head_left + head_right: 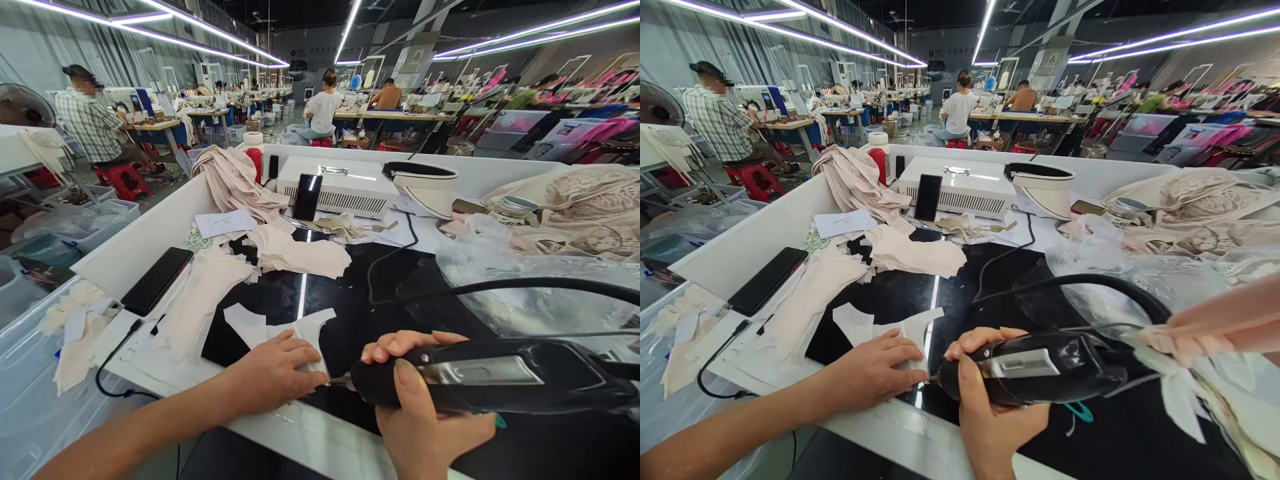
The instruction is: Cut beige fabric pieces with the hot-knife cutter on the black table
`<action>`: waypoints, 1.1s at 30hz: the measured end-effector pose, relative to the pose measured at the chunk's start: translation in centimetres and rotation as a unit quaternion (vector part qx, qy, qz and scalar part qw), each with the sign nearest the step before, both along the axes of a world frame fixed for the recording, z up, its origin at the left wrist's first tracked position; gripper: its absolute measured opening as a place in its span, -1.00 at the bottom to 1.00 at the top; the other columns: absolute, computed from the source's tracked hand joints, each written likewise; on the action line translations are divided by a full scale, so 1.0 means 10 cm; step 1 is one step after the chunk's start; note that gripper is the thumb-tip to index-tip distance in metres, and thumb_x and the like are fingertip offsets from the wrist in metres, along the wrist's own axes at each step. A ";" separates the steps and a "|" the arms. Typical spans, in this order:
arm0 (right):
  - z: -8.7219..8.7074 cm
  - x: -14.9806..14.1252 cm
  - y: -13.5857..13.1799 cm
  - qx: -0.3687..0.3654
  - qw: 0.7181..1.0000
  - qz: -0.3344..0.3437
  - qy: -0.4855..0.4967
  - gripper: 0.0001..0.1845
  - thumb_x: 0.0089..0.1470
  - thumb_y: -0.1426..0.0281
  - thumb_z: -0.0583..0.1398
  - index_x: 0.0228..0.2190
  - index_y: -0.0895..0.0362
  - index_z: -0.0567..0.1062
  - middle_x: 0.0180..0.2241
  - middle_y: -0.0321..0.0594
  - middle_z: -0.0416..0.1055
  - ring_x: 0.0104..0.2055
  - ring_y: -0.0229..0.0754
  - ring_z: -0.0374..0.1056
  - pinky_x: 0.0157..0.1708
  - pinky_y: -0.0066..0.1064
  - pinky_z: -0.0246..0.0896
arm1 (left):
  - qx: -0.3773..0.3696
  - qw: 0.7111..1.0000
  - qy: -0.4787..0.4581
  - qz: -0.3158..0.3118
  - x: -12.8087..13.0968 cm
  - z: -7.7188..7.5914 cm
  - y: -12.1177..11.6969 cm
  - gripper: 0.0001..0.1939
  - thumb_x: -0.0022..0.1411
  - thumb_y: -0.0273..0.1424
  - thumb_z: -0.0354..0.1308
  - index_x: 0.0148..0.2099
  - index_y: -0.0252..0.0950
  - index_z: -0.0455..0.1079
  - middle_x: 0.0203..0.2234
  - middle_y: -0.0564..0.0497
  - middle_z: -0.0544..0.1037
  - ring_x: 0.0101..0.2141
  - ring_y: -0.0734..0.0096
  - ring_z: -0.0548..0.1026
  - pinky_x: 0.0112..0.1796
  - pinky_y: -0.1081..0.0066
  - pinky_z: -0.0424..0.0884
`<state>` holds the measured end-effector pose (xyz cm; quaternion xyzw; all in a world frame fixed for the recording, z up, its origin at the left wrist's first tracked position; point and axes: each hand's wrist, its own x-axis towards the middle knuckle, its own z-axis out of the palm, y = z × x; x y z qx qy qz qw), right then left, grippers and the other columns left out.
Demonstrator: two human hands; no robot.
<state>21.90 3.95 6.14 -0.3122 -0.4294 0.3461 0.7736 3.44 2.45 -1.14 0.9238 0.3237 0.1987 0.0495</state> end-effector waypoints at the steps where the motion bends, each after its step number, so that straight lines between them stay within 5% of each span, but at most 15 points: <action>1: 0.01 0.00 0.01 -0.001 1.000 -0.001 -0.001 -0.59 -0.04 0.41 0.50 -0.17 0.03 0.51 -0.46 -0.39 0.47 -0.50 -0.21 0.41 -0.55 -0.37 0.40 | 0.001 1.000 -0.006 -0.001 0.00 -0.01 0.00 -0.76 0.59 -0.39 0.08 0.16 -0.19 0.51 0.04 -0.11 0.57 0.04 0.23 0.56 0.26 0.09 0.36; 12: 0.02 -0.02 0.13 -0.014 1.000 -0.010 -0.007 -0.55 -0.05 0.29 0.51 -0.17 0.00 0.47 -0.45 -0.41 0.45 -0.49 -0.19 0.41 -0.51 -0.31 0.41 | -0.009 0.999 -0.033 0.003 -0.01 -0.05 -0.01 -0.75 0.59 -0.39 0.06 0.16 -0.18 0.52 0.08 -0.19 0.52 0.07 0.20 0.53 0.26 0.06 0.37; 33: 0.02 -0.09 0.24 -0.004 0.999 -0.026 0.022 -0.61 -0.07 0.46 0.45 -0.20 0.02 0.49 -0.48 -0.43 0.50 -0.53 -0.25 0.40 -0.53 -0.37 0.43 | -0.011 0.999 -0.047 0.019 -0.02 -0.03 -0.02 -0.76 0.57 -0.36 0.12 0.16 -0.14 0.54 0.13 -0.17 0.50 0.15 0.14 0.50 0.29 -0.01 0.37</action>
